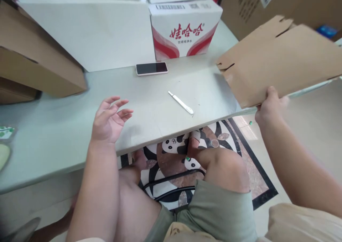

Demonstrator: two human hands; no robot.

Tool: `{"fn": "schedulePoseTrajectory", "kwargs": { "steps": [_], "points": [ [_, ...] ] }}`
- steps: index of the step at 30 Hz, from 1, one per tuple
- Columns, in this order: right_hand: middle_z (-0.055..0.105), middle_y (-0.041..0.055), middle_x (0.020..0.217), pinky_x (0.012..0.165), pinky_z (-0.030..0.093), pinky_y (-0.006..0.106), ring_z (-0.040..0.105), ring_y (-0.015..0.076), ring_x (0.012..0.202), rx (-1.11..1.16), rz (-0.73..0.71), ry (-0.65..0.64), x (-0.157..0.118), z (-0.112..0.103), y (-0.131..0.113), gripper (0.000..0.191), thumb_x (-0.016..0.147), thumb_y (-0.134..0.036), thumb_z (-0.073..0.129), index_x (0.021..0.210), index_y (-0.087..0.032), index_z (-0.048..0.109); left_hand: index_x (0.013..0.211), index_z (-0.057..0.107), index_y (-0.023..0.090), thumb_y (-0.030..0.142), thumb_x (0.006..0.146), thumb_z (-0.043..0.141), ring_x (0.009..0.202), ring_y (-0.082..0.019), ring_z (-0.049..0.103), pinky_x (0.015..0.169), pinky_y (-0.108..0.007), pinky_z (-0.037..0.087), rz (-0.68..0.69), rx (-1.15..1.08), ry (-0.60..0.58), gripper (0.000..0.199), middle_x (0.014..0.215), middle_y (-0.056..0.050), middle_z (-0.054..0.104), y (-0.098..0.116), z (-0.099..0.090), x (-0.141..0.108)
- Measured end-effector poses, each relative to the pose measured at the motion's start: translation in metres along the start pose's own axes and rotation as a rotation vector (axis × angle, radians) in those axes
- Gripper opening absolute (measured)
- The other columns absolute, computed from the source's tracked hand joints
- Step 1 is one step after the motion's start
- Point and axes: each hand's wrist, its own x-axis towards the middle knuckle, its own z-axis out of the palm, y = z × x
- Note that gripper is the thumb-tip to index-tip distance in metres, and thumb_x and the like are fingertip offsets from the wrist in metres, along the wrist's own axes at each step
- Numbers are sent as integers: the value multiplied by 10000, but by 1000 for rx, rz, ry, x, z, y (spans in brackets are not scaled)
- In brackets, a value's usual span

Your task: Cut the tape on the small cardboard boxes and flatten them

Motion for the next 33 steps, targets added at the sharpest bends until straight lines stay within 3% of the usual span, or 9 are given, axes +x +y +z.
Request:
{"fn": "schedulePoseTrajectory", "kwargs": {
  "steps": [2,4,5,7,10,13,18,25,33],
  "points": [
    [635,20,1215,674,500,275,669,133,1040,-40,114,82,17,33,-22,169,915,-131,457,991,-280,437,985,703,252,271,670,783,702,-135,730,661,-239,603,-9,4,-4,325,995,-7,750,-1,0,0],
    [608,95,1302,687,462,307,664,142,985,-193,199,-63,35,72,-47,206,1050,-296,302,1160,-257,472,985,690,245,272,666,778,707,-133,730,672,-241,605,-21,18,-22,331,979,-7,748,-2,0,1],
    [625,158,1254,659,422,326,652,157,876,-302,278,-190,43,92,-57,427,1074,-362,120,1182,-200,499,982,684,239,274,664,777,708,-131,730,678,-242,605,-27,25,-31,333,966,-8,746,-2,0,1],
    [657,223,1088,607,304,313,518,132,665,-494,356,-420,51,124,-71,741,1039,-363,-98,1071,-82,587,974,676,227,279,655,778,705,-127,728,685,-239,603,-36,33,-38,339,935,-7,740,-3,0,2],
    [651,171,849,607,233,314,325,100,565,-596,323,-523,33,152,-65,707,1048,-393,-2,824,-101,601,962,669,215,281,644,776,699,-121,724,687,-235,598,-43,35,-34,343,911,-5,732,-2,1,2],
    [666,141,853,658,334,341,428,134,628,-638,220,-620,-9,151,-39,493,1033,-364,192,763,-164,552,959,656,210,278,641,768,695,-112,717,690,-230,593,-38,22,-28,344,905,-2,725,0,-1,0],
    [678,132,1196,1010,403,439,565,262,1074,-730,-94,-758,-66,121,1,165,937,-313,456,954,-218,588,874,594,211,202,625,737,671,-91,701,686,-220,575,0,26,-2,287,889,23,695,2,-6,-6],
    [613,174,1350,1166,325,512,492,350,1330,-805,-407,-832,-87,105,41,248,884,-293,461,1073,-216,601,704,485,185,165,593,759,623,-68,684,669,-208,551,62,15,60,296,851,43,649,0,-6,-13],
    [650,181,1256,1059,415,559,567,365,1214,-877,-616,-768,-88,102,56,338,915,-329,409,1152,-219,623,719,456,193,179,602,746,629,-56,660,663,-205,538,63,51,62,313,869,46,625,-3,-4,-6]
  ]
}}
